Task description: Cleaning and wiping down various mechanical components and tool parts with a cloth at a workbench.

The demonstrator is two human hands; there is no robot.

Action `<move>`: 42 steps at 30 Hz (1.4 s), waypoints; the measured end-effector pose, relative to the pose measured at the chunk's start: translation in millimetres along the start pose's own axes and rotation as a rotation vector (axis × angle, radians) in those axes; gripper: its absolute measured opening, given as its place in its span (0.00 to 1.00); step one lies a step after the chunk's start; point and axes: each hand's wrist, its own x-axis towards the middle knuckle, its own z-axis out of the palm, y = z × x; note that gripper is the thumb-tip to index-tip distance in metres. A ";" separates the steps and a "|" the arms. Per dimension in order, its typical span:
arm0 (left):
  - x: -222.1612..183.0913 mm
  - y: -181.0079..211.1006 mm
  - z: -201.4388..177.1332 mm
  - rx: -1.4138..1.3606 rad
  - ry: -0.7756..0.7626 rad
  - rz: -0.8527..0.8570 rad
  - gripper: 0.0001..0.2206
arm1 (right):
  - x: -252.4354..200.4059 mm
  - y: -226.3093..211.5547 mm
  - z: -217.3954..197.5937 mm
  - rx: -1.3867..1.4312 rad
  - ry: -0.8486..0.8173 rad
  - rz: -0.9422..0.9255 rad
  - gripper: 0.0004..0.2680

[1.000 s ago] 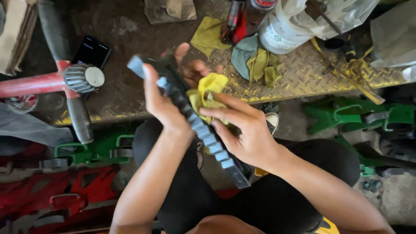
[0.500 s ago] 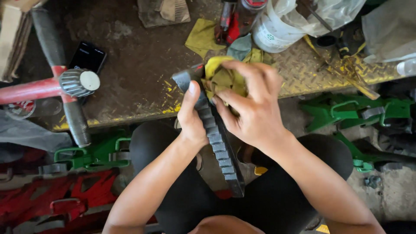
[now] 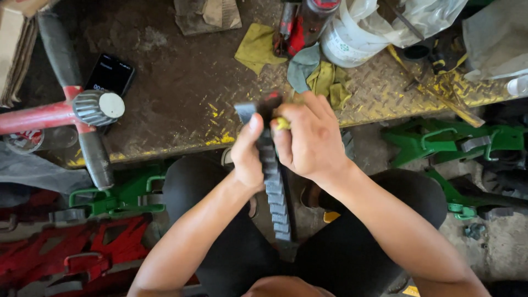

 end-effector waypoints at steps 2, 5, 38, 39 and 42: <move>0.2 -3.0 1.7 -0.031 -0.018 -0.119 0.24 | -2.8 4.5 5.1 0.141 0.084 0.110 0.06; 0.1 -2.8 6.2 -0.016 -0.034 -0.251 0.26 | 1.8 4.6 6.9 0.114 0.102 0.241 0.03; -5.1 40.7 54.1 0.265 -0.343 0.190 0.52 | -19.4 -30.6 -5.7 0.272 -0.246 0.380 0.12; -4.6 47.1 50.9 0.268 -0.339 0.194 0.52 | -23.0 -31.1 -4.1 0.277 -0.247 0.376 0.12; -7.4 61.6 42.6 0.244 -0.249 0.284 0.53 | -32.6 -31.2 1.4 0.303 -0.301 0.287 0.05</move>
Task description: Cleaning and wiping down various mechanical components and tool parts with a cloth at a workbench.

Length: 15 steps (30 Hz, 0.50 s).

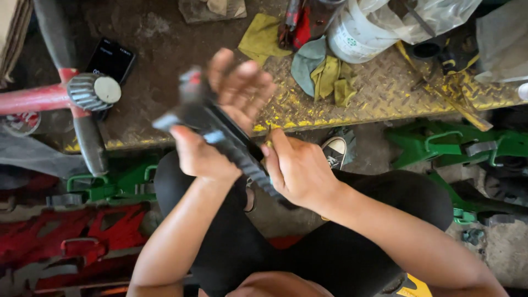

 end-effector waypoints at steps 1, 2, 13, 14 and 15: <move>-2.2 2.5 -1.9 0.026 0.058 0.069 0.53 | 0.0 2.5 2.1 0.024 -0.045 0.068 0.05; -3.3 4.9 -3.6 0.050 0.113 0.137 0.53 | 0.3 5.2 3.7 0.046 -0.087 0.138 0.06; -22.1 -14.1 -1.4 0.387 -0.126 0.498 0.41 | -0.9 170.1 83.1 0.086 0.039 0.298 0.15; -22.2 -20.5 -7.4 0.391 -0.265 0.549 0.33 | -11.2 206.2 108.4 0.033 0.088 0.152 0.17; -23.4 -16.0 -6.8 0.390 -0.266 0.552 0.33 | -2.6 184.7 100.7 0.031 0.089 0.151 0.17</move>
